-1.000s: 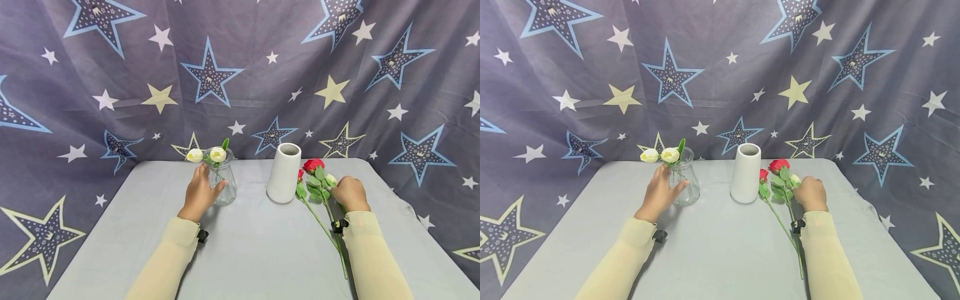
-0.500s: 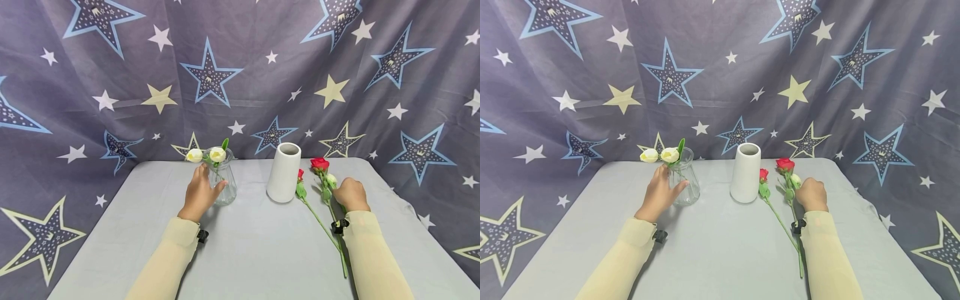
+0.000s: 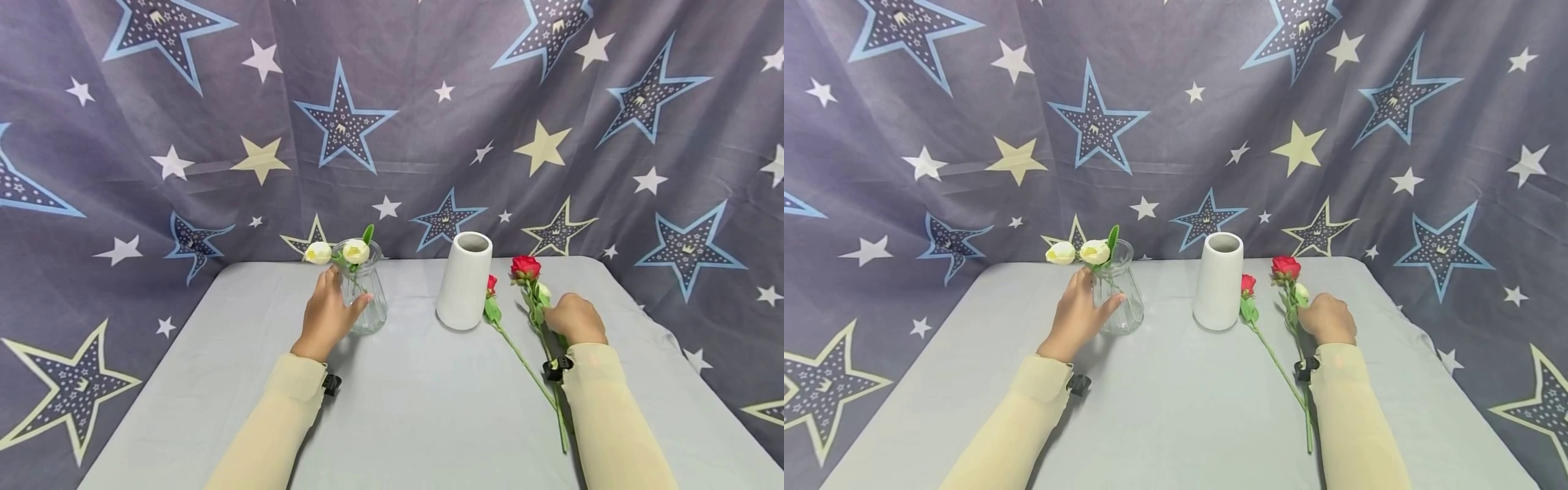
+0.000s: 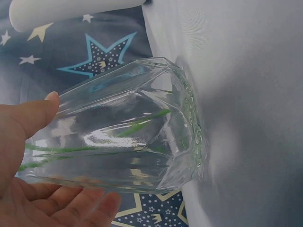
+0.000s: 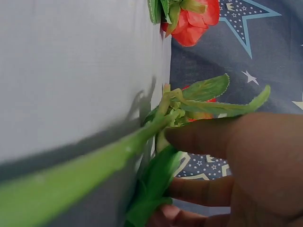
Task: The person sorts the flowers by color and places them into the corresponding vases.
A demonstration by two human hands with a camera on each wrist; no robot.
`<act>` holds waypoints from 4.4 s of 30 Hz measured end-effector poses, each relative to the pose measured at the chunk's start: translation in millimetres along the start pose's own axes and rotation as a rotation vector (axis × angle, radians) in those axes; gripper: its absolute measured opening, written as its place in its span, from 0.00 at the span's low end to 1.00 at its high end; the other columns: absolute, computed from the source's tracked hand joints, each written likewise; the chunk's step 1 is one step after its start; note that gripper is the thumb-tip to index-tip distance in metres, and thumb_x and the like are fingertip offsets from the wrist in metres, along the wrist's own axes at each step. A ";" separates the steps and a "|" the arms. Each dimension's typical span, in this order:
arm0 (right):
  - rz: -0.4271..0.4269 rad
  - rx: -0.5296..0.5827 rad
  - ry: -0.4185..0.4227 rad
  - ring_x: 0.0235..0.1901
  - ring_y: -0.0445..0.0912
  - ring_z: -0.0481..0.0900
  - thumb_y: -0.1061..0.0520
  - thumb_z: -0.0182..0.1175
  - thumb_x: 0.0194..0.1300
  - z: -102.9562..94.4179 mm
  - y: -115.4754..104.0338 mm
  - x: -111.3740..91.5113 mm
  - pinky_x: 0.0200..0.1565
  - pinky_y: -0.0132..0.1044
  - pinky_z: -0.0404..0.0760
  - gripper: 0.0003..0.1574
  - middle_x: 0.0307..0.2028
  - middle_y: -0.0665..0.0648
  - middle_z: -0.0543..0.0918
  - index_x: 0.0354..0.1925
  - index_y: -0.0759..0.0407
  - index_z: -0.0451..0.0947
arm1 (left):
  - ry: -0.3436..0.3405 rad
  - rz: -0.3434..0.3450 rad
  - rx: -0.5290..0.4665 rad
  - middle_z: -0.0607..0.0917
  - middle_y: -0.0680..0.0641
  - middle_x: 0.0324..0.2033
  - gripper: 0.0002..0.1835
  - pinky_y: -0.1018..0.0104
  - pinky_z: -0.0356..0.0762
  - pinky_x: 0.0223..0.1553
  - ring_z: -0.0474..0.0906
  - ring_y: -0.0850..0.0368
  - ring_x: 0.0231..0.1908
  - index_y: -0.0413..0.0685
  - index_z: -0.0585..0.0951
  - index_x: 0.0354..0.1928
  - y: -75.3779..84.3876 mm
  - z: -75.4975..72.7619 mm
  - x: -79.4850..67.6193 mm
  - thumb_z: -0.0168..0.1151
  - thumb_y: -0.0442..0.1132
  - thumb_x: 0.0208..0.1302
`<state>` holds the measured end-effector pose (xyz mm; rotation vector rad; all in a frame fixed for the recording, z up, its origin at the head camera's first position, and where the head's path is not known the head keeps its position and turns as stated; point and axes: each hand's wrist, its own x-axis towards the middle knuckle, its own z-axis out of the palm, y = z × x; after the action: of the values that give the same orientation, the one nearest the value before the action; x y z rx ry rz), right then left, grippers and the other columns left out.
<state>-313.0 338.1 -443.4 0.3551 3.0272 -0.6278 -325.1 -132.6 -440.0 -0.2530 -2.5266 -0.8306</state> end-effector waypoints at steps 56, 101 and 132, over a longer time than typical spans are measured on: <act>-0.023 0.071 0.329 0.25 0.57 0.77 0.46 0.56 0.66 -72.8 -43.0 -46.8 0.19 0.46 0.68 0.17 0.24 0.59 0.81 0.28 0.54 0.81 | -0.016 -0.007 0.005 0.75 0.33 0.57 0.45 0.39 0.82 0.47 0.81 0.34 0.46 0.37 0.65 0.71 2.1 -2.3 0.3 0.73 0.57 0.63; -0.292 0.307 0.820 0.32 0.40 0.80 0.49 0.66 0.64 -101.1 -102.5 -111.9 0.38 0.41 0.68 0.11 0.32 0.57 0.91 0.38 0.56 0.86 | -0.002 0.000 -0.003 0.75 0.33 0.55 0.44 0.39 0.82 0.46 0.81 0.34 0.45 0.37 0.66 0.70 0.9 -4.4 -0.7 0.74 0.56 0.62; -0.480 0.654 0.874 0.32 0.30 0.84 0.56 0.74 0.62 -98.8 -151.7 -133.2 0.37 0.17 0.80 0.07 0.34 0.47 0.88 0.38 0.57 0.88 | -0.010 0.011 0.005 0.75 0.33 0.56 0.45 0.40 0.83 0.47 0.81 0.34 0.45 0.36 0.66 0.70 1.4 2.7 0.0 0.74 0.57 0.62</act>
<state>-216.2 213.1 -283.6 -0.1770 3.6111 -1.9712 -325.6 -129.9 -441.2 -0.2700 -2.5343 -0.8209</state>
